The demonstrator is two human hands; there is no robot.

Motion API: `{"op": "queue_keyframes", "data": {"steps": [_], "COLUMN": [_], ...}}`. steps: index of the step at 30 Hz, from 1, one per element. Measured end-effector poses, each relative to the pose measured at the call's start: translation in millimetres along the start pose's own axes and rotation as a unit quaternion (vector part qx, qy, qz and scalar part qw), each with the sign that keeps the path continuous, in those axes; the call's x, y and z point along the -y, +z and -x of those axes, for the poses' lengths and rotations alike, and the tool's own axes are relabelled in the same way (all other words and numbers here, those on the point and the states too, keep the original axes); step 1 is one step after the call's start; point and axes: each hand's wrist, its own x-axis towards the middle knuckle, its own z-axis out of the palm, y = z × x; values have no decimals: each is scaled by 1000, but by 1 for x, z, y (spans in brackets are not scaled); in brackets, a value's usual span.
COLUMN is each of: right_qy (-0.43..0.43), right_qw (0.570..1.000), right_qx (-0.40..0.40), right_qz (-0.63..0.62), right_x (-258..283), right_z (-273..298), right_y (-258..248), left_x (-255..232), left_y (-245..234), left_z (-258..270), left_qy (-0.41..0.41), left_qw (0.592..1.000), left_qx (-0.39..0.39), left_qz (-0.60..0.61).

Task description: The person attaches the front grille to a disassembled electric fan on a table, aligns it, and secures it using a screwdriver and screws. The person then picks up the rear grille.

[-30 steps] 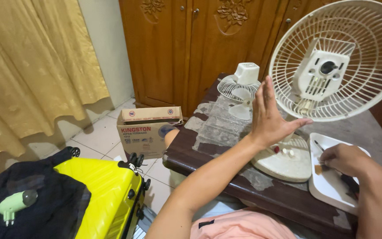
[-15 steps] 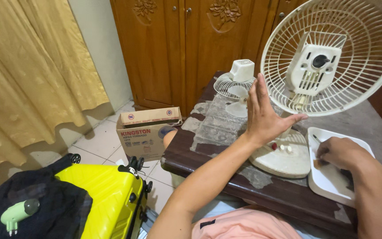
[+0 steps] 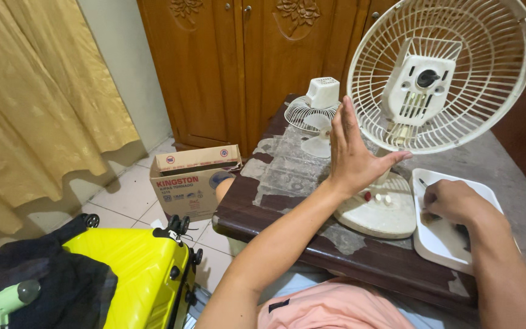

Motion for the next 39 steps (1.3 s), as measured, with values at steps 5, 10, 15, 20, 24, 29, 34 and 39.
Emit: {"op": "queue_keyframes", "data": {"steps": [5, 10, 15, 20, 24, 29, 34, 39], "right_qy": [-17, -51, -86, -54, -70, -86, -43, -58], "right_qw": [997, 981, 958, 957, 951, 952, 965, 953], "right_qx": [-57, -88, -60, -58, -52, -48, -44, -36], "right_qz": [-45, -163, -268, -281, -298, -289, -253, -294], "right_x": [-20, -45, -46, -36, -37, -36, -34, -40], "right_z": [-8, -20, -13, -3, -1, 0, 1, -7], "right_y": [2, 6, 3, -2, -3, -4, -2, 1], "left_x": [-1, -2, -1, -2, -4, -6, -7, -8], "left_y": [-1, -2, -1, -2, -4, -6, -7, -8], "left_z": [-1, -1, -1, -3, -3, -4, -4, -5], "left_qy": [-3, -4, -11, -16, -18, -10, -11, -12], "left_qw": [1000, 1000, 1000, 999, 999, 1000, 1000, 999], "left_qx": [4, 5, 2, 23, 17, 11, 6, 6], "left_qz": [-3, -2, 17, 22, 23, 23, 27, 31]}}
